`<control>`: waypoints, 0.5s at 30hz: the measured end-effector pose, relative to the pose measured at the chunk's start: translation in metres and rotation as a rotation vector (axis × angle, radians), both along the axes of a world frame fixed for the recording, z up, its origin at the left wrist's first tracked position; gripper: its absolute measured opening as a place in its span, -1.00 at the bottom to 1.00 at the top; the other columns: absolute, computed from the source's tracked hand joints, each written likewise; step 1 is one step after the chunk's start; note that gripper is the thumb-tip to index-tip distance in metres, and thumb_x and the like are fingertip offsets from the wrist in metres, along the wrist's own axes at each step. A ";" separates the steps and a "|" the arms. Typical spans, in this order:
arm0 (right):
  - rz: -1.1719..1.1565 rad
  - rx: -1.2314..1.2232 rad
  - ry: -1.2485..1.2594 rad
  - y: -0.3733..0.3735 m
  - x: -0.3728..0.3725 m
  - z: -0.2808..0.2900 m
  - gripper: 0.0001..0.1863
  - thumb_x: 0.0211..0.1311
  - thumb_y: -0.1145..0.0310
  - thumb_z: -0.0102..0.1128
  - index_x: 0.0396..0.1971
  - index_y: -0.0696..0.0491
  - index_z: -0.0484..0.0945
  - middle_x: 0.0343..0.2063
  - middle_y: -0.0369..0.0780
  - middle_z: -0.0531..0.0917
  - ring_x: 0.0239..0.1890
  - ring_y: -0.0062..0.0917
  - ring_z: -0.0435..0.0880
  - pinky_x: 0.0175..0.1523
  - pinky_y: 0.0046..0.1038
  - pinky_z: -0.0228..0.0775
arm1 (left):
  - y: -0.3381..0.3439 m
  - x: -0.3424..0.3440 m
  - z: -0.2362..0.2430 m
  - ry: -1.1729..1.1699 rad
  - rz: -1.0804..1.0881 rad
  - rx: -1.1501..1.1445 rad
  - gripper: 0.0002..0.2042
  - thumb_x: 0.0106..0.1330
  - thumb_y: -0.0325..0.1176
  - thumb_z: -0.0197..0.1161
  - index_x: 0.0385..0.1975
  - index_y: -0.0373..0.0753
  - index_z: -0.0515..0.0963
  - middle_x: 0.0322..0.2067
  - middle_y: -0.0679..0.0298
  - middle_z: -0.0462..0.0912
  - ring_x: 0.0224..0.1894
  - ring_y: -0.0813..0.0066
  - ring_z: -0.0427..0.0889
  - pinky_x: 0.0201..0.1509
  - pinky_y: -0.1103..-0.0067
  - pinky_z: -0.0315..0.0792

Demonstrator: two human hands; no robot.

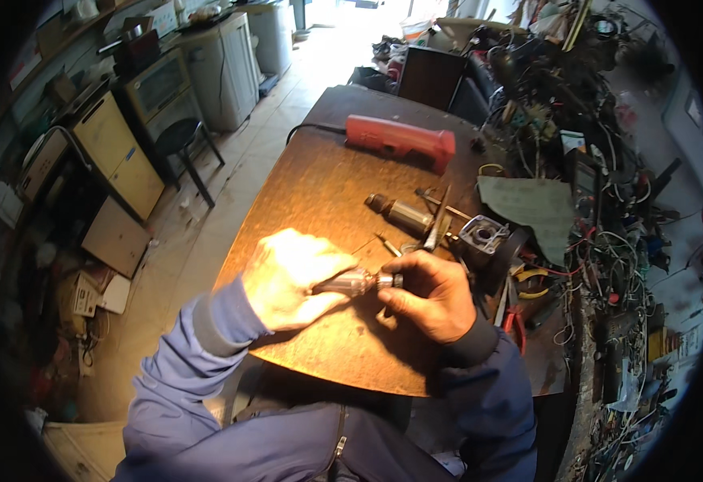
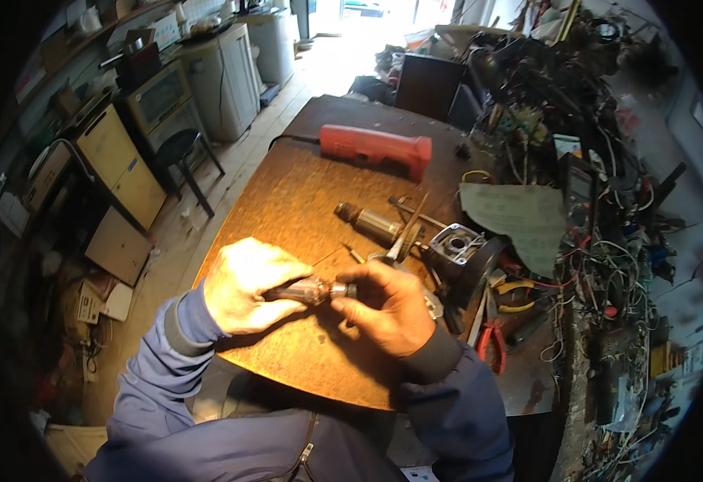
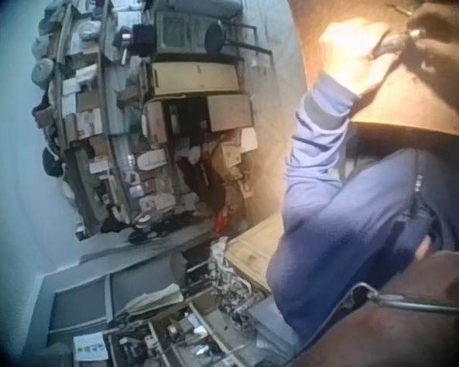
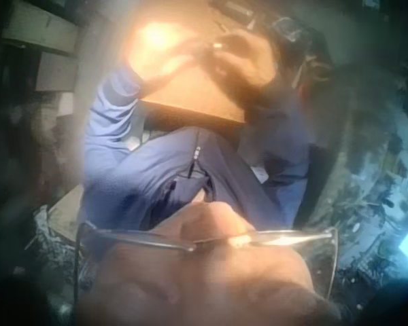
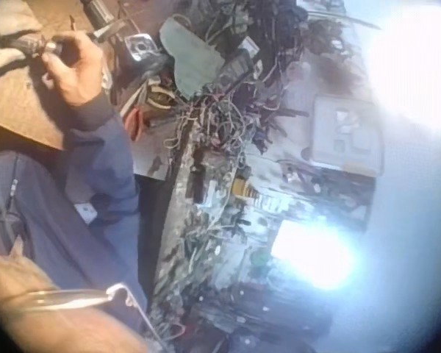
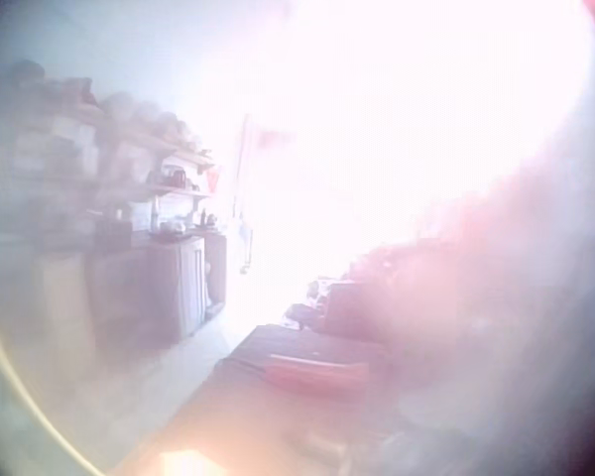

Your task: The person disassembles a cylindrical electrical component on a workbench, removes a small internal part, and reassembles the unit using a screwdriver and pliers. The person rotates and inspects the component throughout the process.

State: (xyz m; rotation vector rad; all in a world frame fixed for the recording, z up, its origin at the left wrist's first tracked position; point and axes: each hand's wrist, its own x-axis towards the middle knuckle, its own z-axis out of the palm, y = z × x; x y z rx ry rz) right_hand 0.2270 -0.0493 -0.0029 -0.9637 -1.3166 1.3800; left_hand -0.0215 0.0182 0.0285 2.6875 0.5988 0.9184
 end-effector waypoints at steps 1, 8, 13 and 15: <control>0.005 0.003 0.017 0.002 0.001 0.000 -0.71 0.26 0.62 0.43 -0.04 0.22 0.62 -0.24 -0.30 0.71 -0.18 -0.69 0.68 -0.05 -0.58 0.55 | -0.001 0.001 0.000 0.013 0.024 0.024 -0.65 0.02 -0.27 0.58 -0.18 -0.21 0.72 -0.33 0.18 0.76 -0.33 0.17 0.73 -0.22 0.37 0.51; 0.052 -0.102 0.048 0.002 -0.001 0.006 -0.69 0.27 0.67 0.38 -0.01 0.26 0.55 -0.30 -0.26 0.69 -0.39 -0.68 0.66 -0.30 -0.59 0.53 | -0.005 -0.002 -0.002 0.036 0.075 0.029 -0.65 0.03 -0.28 0.55 -0.16 -0.18 0.71 -0.29 0.21 0.75 -0.28 0.20 0.72 -0.16 0.38 0.50; 0.041 -0.079 -0.017 0.004 0.001 0.005 -0.69 0.28 0.68 0.35 -0.01 0.27 0.53 -0.35 -0.24 0.69 -0.45 -0.68 0.65 -0.35 -0.59 0.51 | -0.007 0.002 -0.001 0.042 0.102 0.039 -0.65 -0.01 -0.34 0.52 -0.17 -0.17 0.70 -0.29 0.23 0.73 -0.26 0.22 0.71 -0.14 0.38 0.50; 0.042 -0.076 -0.012 0.004 0.002 0.006 -0.69 0.29 0.67 0.35 0.00 0.28 0.53 -0.34 -0.23 0.69 -0.45 -0.67 0.66 -0.34 -0.59 0.52 | -0.007 0.004 -0.002 0.044 0.114 0.072 -0.65 -0.04 -0.35 0.51 -0.19 -0.17 0.69 -0.30 0.23 0.72 -0.26 0.22 0.70 -0.13 0.37 0.50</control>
